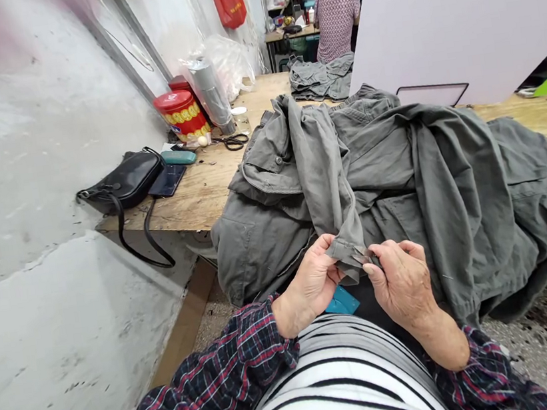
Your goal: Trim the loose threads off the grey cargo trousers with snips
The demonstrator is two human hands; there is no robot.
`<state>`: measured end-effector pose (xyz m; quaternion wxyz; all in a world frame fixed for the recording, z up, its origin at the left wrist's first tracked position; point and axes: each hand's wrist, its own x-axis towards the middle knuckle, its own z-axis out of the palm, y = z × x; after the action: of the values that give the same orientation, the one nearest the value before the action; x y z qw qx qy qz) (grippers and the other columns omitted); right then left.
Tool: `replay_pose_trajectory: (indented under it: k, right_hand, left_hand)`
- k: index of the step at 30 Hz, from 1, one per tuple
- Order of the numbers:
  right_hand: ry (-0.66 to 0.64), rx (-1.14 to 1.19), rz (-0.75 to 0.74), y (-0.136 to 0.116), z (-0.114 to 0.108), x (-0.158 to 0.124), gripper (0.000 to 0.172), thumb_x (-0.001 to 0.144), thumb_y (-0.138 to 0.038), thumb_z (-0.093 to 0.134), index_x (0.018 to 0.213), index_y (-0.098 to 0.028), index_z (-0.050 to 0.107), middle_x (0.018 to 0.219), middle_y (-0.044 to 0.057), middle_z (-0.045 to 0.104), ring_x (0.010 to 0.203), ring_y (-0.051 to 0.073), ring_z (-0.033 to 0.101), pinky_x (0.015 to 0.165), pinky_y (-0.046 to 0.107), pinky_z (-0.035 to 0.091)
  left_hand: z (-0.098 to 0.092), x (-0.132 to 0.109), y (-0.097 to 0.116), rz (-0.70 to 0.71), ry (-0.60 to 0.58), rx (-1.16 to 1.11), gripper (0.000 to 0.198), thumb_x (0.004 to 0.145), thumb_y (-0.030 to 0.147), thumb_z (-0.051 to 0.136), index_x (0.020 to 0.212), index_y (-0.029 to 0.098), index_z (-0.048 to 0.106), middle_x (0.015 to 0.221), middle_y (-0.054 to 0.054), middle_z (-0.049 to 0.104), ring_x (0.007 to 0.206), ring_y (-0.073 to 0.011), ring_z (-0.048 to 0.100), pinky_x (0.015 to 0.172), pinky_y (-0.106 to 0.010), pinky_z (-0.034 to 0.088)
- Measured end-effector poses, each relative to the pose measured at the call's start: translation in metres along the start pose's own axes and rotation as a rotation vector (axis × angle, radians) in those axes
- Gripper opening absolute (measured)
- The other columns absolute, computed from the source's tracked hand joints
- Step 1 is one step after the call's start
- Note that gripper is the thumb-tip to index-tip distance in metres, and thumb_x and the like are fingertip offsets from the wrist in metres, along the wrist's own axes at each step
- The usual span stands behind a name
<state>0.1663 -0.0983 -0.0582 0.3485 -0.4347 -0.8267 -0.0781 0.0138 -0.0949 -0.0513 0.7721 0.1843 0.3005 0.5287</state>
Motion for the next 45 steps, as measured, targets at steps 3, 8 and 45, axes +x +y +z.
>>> replay_pose_trajectory:
  k: [3, 8, 45]
  right_hand:
    - [0.014, -0.048, -0.003, -0.001, -0.001, 0.003, 0.017, 0.092, -0.028, 0.037, 0.091, -0.016, 0.05, 0.068, 0.002, 0.058, 0.062, 0.014, 0.051, 0.074, 0.033, 0.034]
    - [-0.011, -0.109, 0.001, 0.0, -0.006, 0.005, 0.015, 0.092, -0.024, 0.038, 0.086, -0.017, 0.05, 0.065, 0.0, 0.055, 0.059, 0.013, 0.049, 0.075, 0.032, 0.033]
    - [-0.073, 0.015, 0.071, 0.002, -0.006, 0.002, 0.016, 0.092, -0.023, 0.038, 0.084, -0.018, 0.051, 0.065, -0.001, 0.054, 0.059, 0.013, 0.048, 0.073, 0.032, 0.035]
  left_hand:
    - [0.002, -0.001, 0.0, 0.006, 0.001, 0.006, 0.025, 0.06, 0.017, 0.075, 0.074, 0.015, 0.054, 0.068, 0.004, 0.06, 0.058, -0.0058, 0.053, 0.054, -0.016, 0.039]
    - [0.004, -0.002, 0.0, 0.041, 0.031, 0.039, 0.03, 0.059, 0.021, 0.077, 0.074, 0.015, 0.052, 0.063, 0.006, 0.057, 0.052, -0.0057, 0.051, 0.049, -0.017, 0.037]
    - [0.005, -0.005, -0.008, 0.159, 0.095, 0.218, 0.03, 0.058, 0.025, 0.076, 0.071, 0.016, 0.051, 0.06, 0.006, 0.052, 0.052, -0.0053, 0.045, 0.052, -0.018, 0.036]
